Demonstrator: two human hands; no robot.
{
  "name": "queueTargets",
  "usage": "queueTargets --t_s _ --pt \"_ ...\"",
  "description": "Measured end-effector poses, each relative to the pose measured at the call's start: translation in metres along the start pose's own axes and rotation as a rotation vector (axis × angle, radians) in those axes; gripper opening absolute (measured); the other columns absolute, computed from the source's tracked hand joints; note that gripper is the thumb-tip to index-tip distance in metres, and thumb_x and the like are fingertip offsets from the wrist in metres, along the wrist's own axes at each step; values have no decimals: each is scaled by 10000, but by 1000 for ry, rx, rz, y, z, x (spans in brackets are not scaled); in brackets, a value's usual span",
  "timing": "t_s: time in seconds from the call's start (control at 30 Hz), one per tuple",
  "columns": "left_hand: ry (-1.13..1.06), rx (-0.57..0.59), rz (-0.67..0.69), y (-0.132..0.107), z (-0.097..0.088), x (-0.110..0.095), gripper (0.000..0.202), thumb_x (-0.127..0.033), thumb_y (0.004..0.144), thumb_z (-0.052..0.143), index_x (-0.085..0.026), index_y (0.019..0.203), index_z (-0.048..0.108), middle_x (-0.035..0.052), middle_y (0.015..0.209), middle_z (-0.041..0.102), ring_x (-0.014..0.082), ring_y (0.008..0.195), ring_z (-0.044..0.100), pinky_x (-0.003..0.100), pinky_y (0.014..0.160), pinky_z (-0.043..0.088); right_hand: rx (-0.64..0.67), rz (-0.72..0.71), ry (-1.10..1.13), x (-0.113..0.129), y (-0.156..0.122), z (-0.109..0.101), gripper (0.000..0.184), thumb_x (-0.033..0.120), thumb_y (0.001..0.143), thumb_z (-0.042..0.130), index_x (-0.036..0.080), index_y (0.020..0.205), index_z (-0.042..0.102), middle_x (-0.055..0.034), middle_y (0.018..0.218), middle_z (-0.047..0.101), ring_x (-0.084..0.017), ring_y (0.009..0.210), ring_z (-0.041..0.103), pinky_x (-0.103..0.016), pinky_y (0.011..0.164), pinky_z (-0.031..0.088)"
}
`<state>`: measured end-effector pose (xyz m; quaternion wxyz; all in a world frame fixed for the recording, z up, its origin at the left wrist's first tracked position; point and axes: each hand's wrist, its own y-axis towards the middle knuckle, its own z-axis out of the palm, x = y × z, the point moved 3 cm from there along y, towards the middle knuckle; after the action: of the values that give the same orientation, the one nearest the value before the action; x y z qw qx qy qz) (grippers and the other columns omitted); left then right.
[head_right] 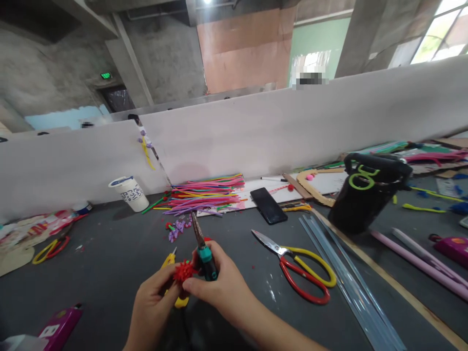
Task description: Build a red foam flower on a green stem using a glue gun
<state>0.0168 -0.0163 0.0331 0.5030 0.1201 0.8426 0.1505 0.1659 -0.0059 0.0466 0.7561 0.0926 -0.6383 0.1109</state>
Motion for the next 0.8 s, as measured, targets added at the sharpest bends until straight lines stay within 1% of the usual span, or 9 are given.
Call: queueTargets --t_s 0.1,0.17,0.23,0.3,0.33,0.4,0.43,0.57,0.8 --pt "73 -78 79 -1 -2 -3 155 -147 742 565 -200 651 678 15 649 603 169 589 589 244 541 461 -24 -9 -13 -2 2 2 308 280 606 694 196 843 517 26 772 535 -156 744 491 -277 716 428" --pt "35 -97 98 -4 -2 -1 125 -134 726 587 -201 698 688 54 804 640 200 724 629 265 617 492 -40 -21 -16 -3 2 3 293 269 617 682 193 849 520 25 785 545 -156 754 501 -280 734 431" --pt "-74 -91 51 -9 -1 3 178 -142 722 612 -217 841 721 86 989 664 239 892 643 294 717 514 -47 -31 -20 -4 2 3 283 258 624 670 192 858 525 22 801 561 -161 771 518 -287 752 438" --pt "-237 -91 -68 -14 1 6 267 -170 724 642 -239 967 727 89 1093 675 261 1003 634 315 808 514 -44 -50 -42 -4 2 3 269 246 633 658 194 864 531 18 813 579 -170 789 538 -295 765 445" --pt "-338 -117 -155 -16 1 7 288 -190 721 657 -240 997 725 85 1098 688 263 1016 639 322 847 508 -41 -62 -57 -4 2 3 263 239 640 651 195 872 534 14 824 589 -175 800 549 -298 771 448" --pt "-543 -121 -318 -18 4 5 319 -241 708 691 -229 1026 717 88 1075 717 261 989 666 318 847 521 -51 -84 -98 -4 2 4 261 218 656 634 198 898 537 9 849 602 -181 819 566 -298 777 451" --pt "-621 -133 -361 -18 5 2 339 -259 689 717 -224 1026 713 89 1074 723 258 986 673 310 850 524 -59 -94 -121 -4 2 5 265 203 664 625 199 914 538 8 862 607 -181 827 573 -297 781 452" --pt "-735 -175 -440 -14 6 -7 364 -272 608 799 -185 952 715 109 1000 745 253 959 688 285 840 529 -81 -160 -202 -5 2 7 303 155 676 603 205 968 541 5 905 614 -184 869 586 -302 821 451" --pt "-811 -246 -496 -9 10 -9 330 -267 626 789 -165 929 708 112 976 750 255 945 693 294 836 514 -72 -303 -362 -1 4 12 289 126 694 577 200 973 558 -23 956 597 -191 914 574 -304 835 439"
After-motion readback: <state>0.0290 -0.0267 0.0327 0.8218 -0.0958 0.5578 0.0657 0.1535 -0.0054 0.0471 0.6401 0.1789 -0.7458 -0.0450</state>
